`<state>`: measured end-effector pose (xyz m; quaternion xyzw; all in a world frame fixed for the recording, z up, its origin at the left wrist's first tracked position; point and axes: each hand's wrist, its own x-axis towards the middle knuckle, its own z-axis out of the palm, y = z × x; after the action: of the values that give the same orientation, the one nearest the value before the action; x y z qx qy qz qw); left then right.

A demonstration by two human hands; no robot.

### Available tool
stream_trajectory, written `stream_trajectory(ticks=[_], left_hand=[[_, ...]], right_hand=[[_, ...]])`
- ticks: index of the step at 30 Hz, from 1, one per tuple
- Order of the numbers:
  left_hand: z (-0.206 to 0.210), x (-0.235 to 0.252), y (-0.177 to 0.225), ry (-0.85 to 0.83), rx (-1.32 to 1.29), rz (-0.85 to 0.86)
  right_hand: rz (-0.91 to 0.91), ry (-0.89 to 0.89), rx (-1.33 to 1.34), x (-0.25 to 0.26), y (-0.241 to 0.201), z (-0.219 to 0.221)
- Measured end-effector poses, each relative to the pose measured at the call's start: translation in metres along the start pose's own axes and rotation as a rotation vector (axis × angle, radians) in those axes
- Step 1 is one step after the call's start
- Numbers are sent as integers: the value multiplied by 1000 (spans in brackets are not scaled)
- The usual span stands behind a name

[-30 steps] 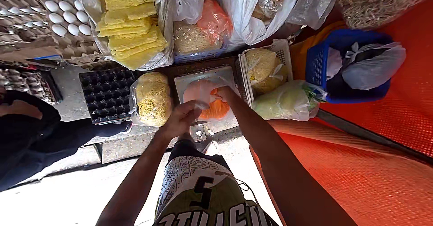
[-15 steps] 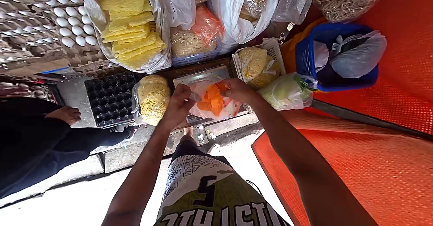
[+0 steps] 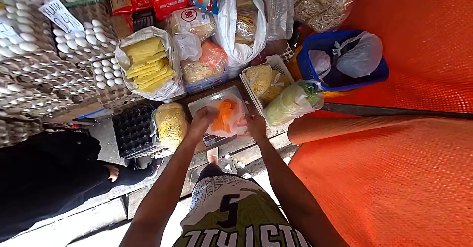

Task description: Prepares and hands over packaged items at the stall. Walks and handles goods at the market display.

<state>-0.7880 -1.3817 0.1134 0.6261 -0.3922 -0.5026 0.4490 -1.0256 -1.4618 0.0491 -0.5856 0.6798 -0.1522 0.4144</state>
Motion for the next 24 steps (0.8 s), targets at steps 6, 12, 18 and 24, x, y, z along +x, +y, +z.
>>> stream_trajectory(ticks=[6, 12, 18, 24], left_hand=[[90, 32, -44, 34, 697, -220], [82, 23, -13, 104, 713, -107], [62, 27, 18, 99, -156, -139], [-5, 13, 77, 266, -99, -130]], right_hand=[[-53, -46, 235, -21, 5, -27], [58, -55, 524, -57, 57, -62], [153, -74, 610, -70, 85, -65], [126, -198, 584, -72, 83, -76]])
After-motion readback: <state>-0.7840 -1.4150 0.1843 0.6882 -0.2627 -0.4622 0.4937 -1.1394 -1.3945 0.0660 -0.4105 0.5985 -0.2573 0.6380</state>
